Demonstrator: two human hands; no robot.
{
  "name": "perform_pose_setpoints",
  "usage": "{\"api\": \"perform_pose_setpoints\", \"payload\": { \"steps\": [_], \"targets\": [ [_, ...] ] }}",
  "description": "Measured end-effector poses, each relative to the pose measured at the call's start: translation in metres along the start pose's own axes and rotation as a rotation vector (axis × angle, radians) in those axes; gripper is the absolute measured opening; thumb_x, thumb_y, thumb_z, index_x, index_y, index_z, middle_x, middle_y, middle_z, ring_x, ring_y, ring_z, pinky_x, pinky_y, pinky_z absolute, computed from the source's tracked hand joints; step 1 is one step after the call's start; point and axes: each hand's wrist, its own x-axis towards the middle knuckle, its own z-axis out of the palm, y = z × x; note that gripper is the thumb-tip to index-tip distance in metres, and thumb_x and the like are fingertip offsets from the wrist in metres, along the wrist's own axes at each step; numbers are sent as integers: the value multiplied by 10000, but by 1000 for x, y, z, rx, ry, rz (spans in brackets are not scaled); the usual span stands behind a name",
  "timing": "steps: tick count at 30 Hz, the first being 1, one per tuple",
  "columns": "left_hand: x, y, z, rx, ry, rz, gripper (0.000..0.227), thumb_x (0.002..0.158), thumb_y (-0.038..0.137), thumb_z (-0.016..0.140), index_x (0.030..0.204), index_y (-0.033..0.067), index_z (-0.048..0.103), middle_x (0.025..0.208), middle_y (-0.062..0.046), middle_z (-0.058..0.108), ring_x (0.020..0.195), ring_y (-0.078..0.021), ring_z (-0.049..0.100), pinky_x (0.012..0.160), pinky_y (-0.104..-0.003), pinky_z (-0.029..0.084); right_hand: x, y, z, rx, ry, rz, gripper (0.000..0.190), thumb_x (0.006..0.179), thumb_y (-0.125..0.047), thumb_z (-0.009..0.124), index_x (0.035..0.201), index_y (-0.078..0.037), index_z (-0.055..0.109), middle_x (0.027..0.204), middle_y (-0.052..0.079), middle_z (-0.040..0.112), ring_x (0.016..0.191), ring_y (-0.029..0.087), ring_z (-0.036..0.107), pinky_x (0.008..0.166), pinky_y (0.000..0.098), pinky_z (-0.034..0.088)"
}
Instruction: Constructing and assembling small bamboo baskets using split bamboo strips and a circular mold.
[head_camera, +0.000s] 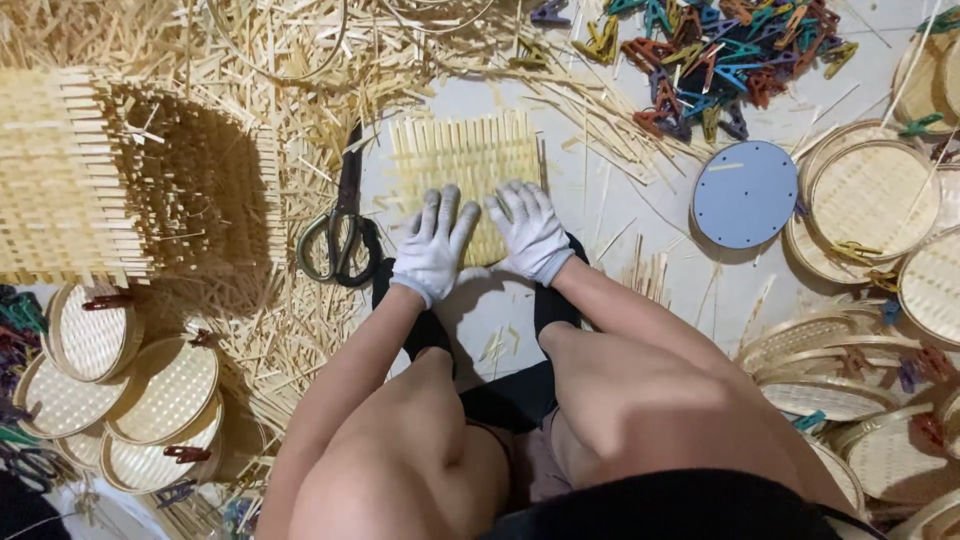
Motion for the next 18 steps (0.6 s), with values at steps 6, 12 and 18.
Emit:
{"api": "perform_pose_setpoints", "payload": {
  "steps": [6,12,18],
  "targets": [
    [-2,-4,18,130,92,71,956,805,630,705,1557,123,404,1613,-263,333,1442,-475,393,1134,-542,351,1,-6,-7,-37,86,-19,806,762,-414,711,1454,-50,515,1449,208,500,1374,389,460,1192,545,318],
    [-4,-1,8,68,108,88,974,791,682,689,1530,103,429,1584,-278,360,1402,-498,421,1106,-568,372,42,-19,-80,-28,-128,69,953,662,-538,752,1445,-52,508,1448,192,500,1401,377,449,1200,529,310],
    [2,1,5,88,84,69,937,798,708,671,1489,118,441,1582,-278,369,1412,-494,411,1128,-567,361,114,15,-31,297,-81,41,631,922,-427,688,1414,-56,551,1450,169,541,1374,352,483,1178,499,340]
  ]
}}
